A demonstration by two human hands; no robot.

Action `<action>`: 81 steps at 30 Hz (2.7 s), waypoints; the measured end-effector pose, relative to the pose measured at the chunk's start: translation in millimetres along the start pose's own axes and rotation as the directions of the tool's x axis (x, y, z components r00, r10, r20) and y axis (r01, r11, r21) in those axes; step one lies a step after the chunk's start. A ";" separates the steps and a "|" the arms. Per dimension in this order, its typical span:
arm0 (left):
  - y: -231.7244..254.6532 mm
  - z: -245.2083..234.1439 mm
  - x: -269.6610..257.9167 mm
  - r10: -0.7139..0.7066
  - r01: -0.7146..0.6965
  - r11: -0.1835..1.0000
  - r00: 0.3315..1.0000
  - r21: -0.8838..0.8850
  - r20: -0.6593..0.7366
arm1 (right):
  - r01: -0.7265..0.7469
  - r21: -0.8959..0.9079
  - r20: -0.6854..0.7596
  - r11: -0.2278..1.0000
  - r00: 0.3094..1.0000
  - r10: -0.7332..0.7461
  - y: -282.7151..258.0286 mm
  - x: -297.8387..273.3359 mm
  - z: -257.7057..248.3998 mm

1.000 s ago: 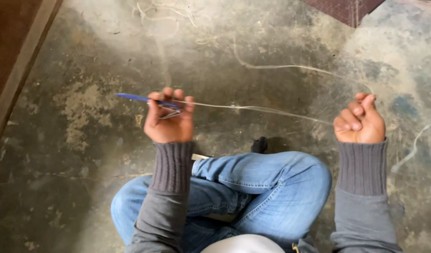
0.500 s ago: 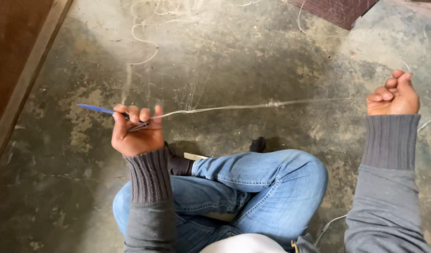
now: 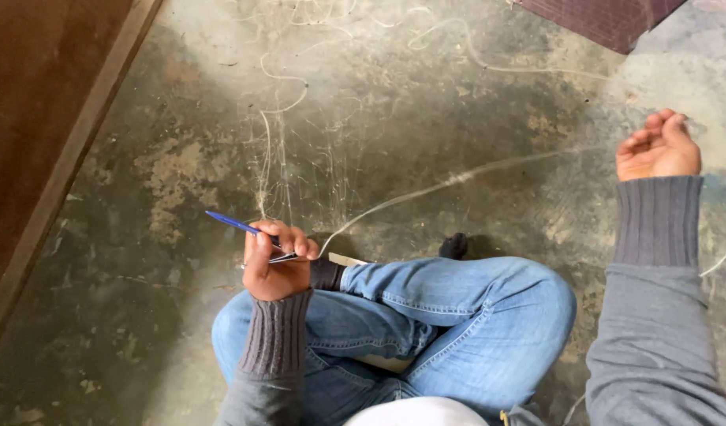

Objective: Repairing a fishing net by tying knots and trimming excess line with clippers

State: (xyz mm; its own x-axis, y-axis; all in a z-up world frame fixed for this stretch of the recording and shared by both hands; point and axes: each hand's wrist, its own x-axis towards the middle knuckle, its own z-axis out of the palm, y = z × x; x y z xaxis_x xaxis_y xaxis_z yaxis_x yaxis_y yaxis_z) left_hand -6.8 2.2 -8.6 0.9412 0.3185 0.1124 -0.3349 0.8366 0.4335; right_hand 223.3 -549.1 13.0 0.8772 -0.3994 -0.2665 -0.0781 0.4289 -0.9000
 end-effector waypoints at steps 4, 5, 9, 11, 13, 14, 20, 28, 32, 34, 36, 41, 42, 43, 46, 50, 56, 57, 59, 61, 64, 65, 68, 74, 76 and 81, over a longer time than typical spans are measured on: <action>-9.0 -3.2 0.7 0.047 -0.048 0.998 0.998 0.030 0.045 | -0.056 0.095 -0.084 0.994 0.994 0.064 20.3 5.1 34.2; -10.9 -2.9 0.6 0.080 -0.082 0.996 0.996 0.047 0.041 | -0.102 0.096 -0.126 0.990 0.985 0.114 23.6 1.2 48.2; -23.0 0.3 -8.3 0.090 -0.093 0.994 0.995 0.059 0.052 | -0.148 0.105 -0.163 0.983 0.973 0.164 93.6 65.3 47.3; -31.0 9.8 -3.2 0.142 -0.154 0.979 0.985 0.135 0.095 | -0.323 -0.131 -0.167 0.937 0.939 0.301 133.3 88.2 66.6; -47.5 -10.7 0.1 0.188 -0.202 0.972 0.975 0.123 0.116 | -0.174 -0.322 -0.102 0.931 0.984 0.148 172.2 40.8 121.5; -56.7 -21.8 -3.6 0.223 -0.236 0.965 0.968 0.114 0.119 | -0.023 -0.501 -0.022 0.865 1.000 0.014 194.1 13.7 142.5; -56.6 -25.6 -2.7 0.172 -0.185 0.977 0.977 0.103 0.124 | -0.408 -0.431 0.700 0.805 0.411 0.584 157.2 -185.6 315.6; -11.7 -34.1 6.4 0.175 -0.172 0.982 0.984 -0.083 0.038 | -0.266 0.099 0.437 0.959 0.877 0.198 127.6 -144.1 305.4; 9.6 -30.8 8.9 0.130 -0.148 0.983 0.978 -0.105 -0.161 | 0.024 0.155 0.286 0.988 0.956 -0.068 95.4 -121.8 247.0; 17.5 -12.6 7.7 0.095 -0.117 0.987 0.978 -0.113 -0.187 | 0.052 0.189 0.245 0.981 0.965 -0.098 65.5 -133.4 246.8; 22.9 -4.0 9.2 0.066 -0.091 0.989 0.976 -0.117 -0.206 | 0.080 0.230 0.207 0.970 0.970 -0.129 45.6 -136.6 245.3; 23.9 -7.2 8.6 0.055 -0.083 0.993 0.953 -0.082 -0.298 | 0.218 0.180 0.218 0.959 0.942 -0.255 32.8 -125.6 222.9; 23.5 -7.2 7.8 0.040 -0.068 0.994 0.954 -0.085 -0.298 | 0.222 0.175 0.204 0.959 0.945 -0.256 29.9 -127.3 221.4; 23.2 -7.0 7.0 0.047 -0.072 0.995 0.952 -0.070 -0.303 | 0.258 0.143 0.221 0.955 0.933 -0.285 26.8 -129.1 219.9; 24.0 -7.1 8.4 0.053 -0.073 0.996 0.958 -0.059 -0.282 | 0.299 0.102 0.250 0.949 0.915 -0.316 21.2 -132.2 216.8; 26.3 -7.4 7.0 0.062 -0.084 0.993 0.968 -0.081 -0.244 | 0.236 0.081 0.257 0.968 0.934 -0.249 20.5 -134.6 203.7; 31.3 -9.0 7.0 0.078 -0.094 0.994 0.965 -0.052 -0.250 | 0.255 0.060 0.158 0.965 0.952 -0.262 35.6 -139.1 192.4; 32.5 -9.0 7.8 0.074 -0.089 0.995 0.966 -0.049 -0.248 | 0.255 0.063 0.153 0.965 0.953 -0.262 38.2 -136.6 188.3; 35.6 -8.7 9.3 0.109 -0.114 0.994 0.945 0.001 -0.308 | 0.259 0.150 0.191 0.954 0.939 -0.285 43.9 -131.6 180.4; 39.6 -9.3 9.9 0.115 -0.120 0.993 0.950 0.000 -0.290 | 0.261 0.184 0.247 0.948 0.921 -0.301 44.7 -133.8 177.8; 48.2 -11.2 12.4 0.145 -0.151 0.988 0.937 0.005 -0.316 | 0.237 0.238 0.306 0.942 0.902 -0.304 46.7 -137.1 177.4; 51.9 -12.6 13.1 0.166 -0.173 0.985 0.917 0.013 -0.362 | 0.213 0.255 0.309 0.943 0.906 -0.288 48.2 -138.3 178.3; 61.9 -12.9 13.0 0.170 -0.169 0.985 0.917 0.036 -0.360 | 0.171 0.259 0.349 0.951 0.901 -0.257 55.7 -145.2 182.9; 66.4 -16.5 16.7 0.177 -0.169 0.984 0.900 0.057 -0.397 | -0.011 0.223 0.456 0.975 0.885 -0.095 81.4 -161.5 185.7; 66.2 -13.3 14.9 0.183 -0.175 0.983 0.889 0.057 -0.419 | -0.052 0.198 0.488 0.979 0.872 -0.052 85.7 -166.5 186.3; 61.9 -4.5 21.1 0.228 -0.209 0.973 0.844 0.093 -0.485 | -0.115 0.189 0.553 0.975 0.833 -0.009 90.9 -171.1 186.3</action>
State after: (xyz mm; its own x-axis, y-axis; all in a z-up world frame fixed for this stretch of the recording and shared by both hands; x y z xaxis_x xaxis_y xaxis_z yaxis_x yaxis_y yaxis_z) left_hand -7.8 62.7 16.6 0.6971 0.6757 -0.2396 -0.5189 0.7062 0.4818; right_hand 154.4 -290.7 41.0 0.9935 0.1111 -0.0235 -0.0876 0.6178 -0.7814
